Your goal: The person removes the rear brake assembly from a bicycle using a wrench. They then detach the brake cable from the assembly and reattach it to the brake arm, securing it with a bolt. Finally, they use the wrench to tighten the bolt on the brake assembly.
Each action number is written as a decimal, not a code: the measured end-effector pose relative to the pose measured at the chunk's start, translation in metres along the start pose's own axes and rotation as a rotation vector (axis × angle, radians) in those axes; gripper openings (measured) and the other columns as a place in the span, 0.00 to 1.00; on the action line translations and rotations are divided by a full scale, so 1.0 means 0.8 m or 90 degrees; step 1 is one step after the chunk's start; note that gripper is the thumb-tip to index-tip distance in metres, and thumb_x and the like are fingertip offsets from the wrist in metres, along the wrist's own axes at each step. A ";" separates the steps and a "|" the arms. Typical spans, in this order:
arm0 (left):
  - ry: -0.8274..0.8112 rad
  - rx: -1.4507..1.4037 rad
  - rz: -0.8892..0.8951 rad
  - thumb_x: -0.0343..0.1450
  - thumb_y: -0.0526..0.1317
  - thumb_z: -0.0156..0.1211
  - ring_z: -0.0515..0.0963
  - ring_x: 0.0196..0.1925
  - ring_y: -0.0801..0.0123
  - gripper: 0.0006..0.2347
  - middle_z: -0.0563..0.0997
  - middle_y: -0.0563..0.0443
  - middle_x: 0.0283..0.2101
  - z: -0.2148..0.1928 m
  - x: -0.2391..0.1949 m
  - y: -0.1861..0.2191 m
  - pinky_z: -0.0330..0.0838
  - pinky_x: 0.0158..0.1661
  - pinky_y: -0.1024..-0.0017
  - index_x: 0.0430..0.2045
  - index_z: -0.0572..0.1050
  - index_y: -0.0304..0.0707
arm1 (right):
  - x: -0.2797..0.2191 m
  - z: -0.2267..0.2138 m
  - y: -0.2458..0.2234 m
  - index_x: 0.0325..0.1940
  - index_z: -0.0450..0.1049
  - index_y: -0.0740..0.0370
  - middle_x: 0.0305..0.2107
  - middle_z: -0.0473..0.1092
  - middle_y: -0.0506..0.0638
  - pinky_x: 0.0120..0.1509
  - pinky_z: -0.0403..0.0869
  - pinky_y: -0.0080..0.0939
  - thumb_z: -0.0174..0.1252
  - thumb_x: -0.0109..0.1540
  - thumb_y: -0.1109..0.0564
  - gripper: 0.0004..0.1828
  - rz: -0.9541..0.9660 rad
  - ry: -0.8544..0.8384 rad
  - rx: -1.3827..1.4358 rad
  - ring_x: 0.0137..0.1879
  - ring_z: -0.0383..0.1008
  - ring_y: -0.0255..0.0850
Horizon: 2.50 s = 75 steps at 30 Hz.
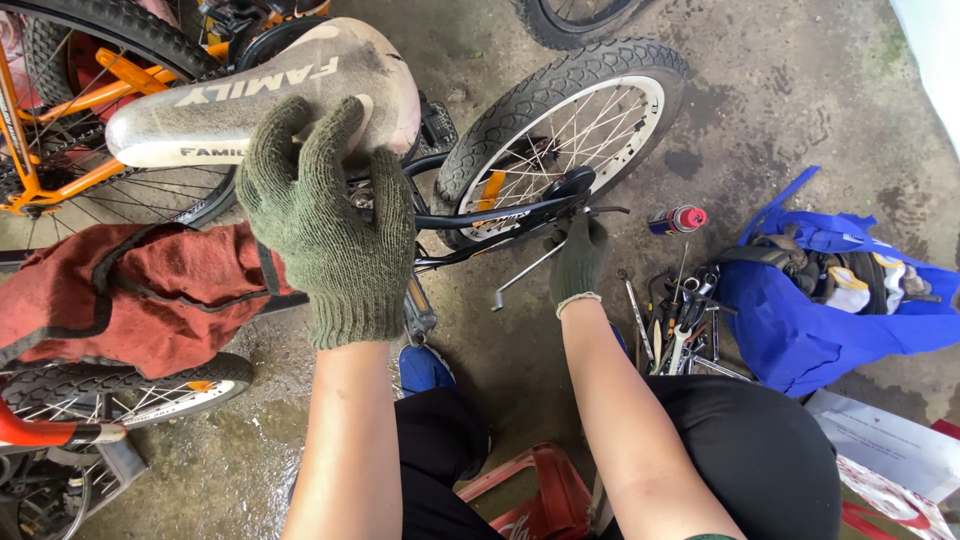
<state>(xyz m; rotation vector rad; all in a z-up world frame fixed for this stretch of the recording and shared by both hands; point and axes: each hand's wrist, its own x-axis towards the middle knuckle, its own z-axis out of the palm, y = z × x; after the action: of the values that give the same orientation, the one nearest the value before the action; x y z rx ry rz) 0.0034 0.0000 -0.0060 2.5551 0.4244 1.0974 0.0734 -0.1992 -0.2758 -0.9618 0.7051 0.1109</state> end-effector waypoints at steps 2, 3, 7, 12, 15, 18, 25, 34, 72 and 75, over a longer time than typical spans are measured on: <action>-0.003 -0.008 0.003 0.66 0.32 0.72 0.72 0.59 0.45 0.18 0.72 0.38 0.57 -0.002 0.001 0.001 0.70 0.60 0.52 0.50 0.79 0.38 | 0.011 -0.016 0.010 0.50 0.69 0.66 0.31 0.72 0.51 0.36 0.70 0.36 0.53 0.68 0.56 0.11 -0.081 -0.012 -0.109 0.31 0.68 0.35; -0.007 -0.015 0.004 0.66 0.31 0.70 0.72 0.59 0.44 0.18 0.72 0.37 0.57 -0.003 0.001 0.001 0.69 0.60 0.51 0.50 0.79 0.38 | 0.016 -0.024 0.015 0.50 0.71 0.66 0.32 0.73 0.51 0.38 0.72 0.34 0.54 0.66 0.57 0.12 -0.160 -0.024 -0.220 0.33 0.71 0.35; -0.014 -0.026 -0.001 0.67 0.30 0.71 0.72 0.58 0.43 0.17 0.72 0.36 0.58 -0.005 0.001 0.003 0.67 0.60 0.50 0.50 0.78 0.38 | 0.024 -0.041 0.012 0.47 0.74 0.65 0.33 0.73 0.49 0.46 0.70 0.34 0.55 0.64 0.52 0.14 -0.291 -0.022 -0.466 0.38 0.70 0.35; -0.008 -0.018 0.003 0.66 0.31 0.72 0.71 0.59 0.44 0.18 0.73 0.37 0.58 -0.005 0.001 0.002 0.71 0.60 0.51 0.51 0.79 0.39 | 0.035 -0.053 0.018 0.51 0.73 0.71 0.41 0.73 0.55 0.54 0.72 0.40 0.62 0.62 0.47 0.24 -0.329 0.043 -0.543 0.45 0.74 0.42; -0.015 -0.004 0.000 0.66 0.33 0.72 0.72 0.58 0.44 0.18 0.73 0.38 0.58 -0.004 0.001 0.001 0.69 0.59 0.51 0.51 0.79 0.40 | 0.009 -0.034 -0.002 0.53 0.70 0.64 0.42 0.71 0.53 0.53 0.73 0.39 0.64 0.56 0.32 0.37 -0.119 0.153 -0.539 0.46 0.74 0.43; -0.013 -0.002 0.004 0.67 0.32 0.72 0.72 0.59 0.42 0.18 0.73 0.36 0.59 -0.006 0.000 0.003 0.68 0.60 0.48 0.51 0.78 0.39 | -0.004 -0.027 -0.019 0.34 0.73 0.62 0.21 0.65 0.47 0.29 0.69 0.32 0.66 0.60 0.41 0.21 0.049 0.079 -0.280 0.25 0.65 0.33; 0.004 -0.006 0.011 0.66 0.32 0.72 0.73 0.58 0.45 0.18 0.73 0.39 0.57 -0.003 0.001 -0.001 0.71 0.59 0.51 0.50 0.79 0.40 | 0.035 -0.060 -0.022 0.39 0.71 0.67 0.30 0.69 0.54 0.37 0.75 0.37 0.67 0.62 0.56 0.14 0.152 -0.040 -0.043 0.33 0.71 0.41; 0.002 -0.003 0.025 0.68 0.34 0.74 0.73 0.59 0.45 0.17 0.73 0.39 0.57 -0.002 -0.001 -0.004 0.68 0.60 0.51 0.50 0.78 0.41 | 0.039 -0.031 -0.053 0.43 0.72 0.69 0.31 0.73 0.55 0.33 0.74 0.31 0.50 0.64 0.65 0.07 -0.049 0.006 -0.127 0.30 0.71 0.37; 0.058 -0.005 -0.011 0.63 0.28 0.69 0.70 0.59 0.39 0.18 0.71 0.37 0.58 0.012 -0.005 0.017 0.65 0.60 0.45 0.46 0.77 0.38 | -0.114 0.061 -0.092 0.60 0.71 0.74 0.34 0.72 0.57 0.38 0.69 0.36 0.55 0.60 0.64 0.23 0.170 -0.298 -0.336 0.34 0.67 0.39; 0.061 -0.002 -0.005 0.63 0.29 0.71 0.70 0.60 0.40 0.19 0.71 0.38 0.58 0.015 -0.007 0.015 0.65 0.61 0.44 0.48 0.77 0.39 | -0.101 0.050 -0.075 0.55 0.70 0.70 0.32 0.65 0.53 0.40 0.68 0.36 0.44 0.60 0.66 0.20 0.206 -0.313 -0.282 0.35 0.62 0.39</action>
<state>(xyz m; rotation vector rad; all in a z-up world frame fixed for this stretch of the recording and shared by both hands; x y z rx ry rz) 0.0102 -0.0148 -0.0123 2.5041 0.4555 1.2197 0.0543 -0.1856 -0.1700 -1.1746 0.3761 0.7888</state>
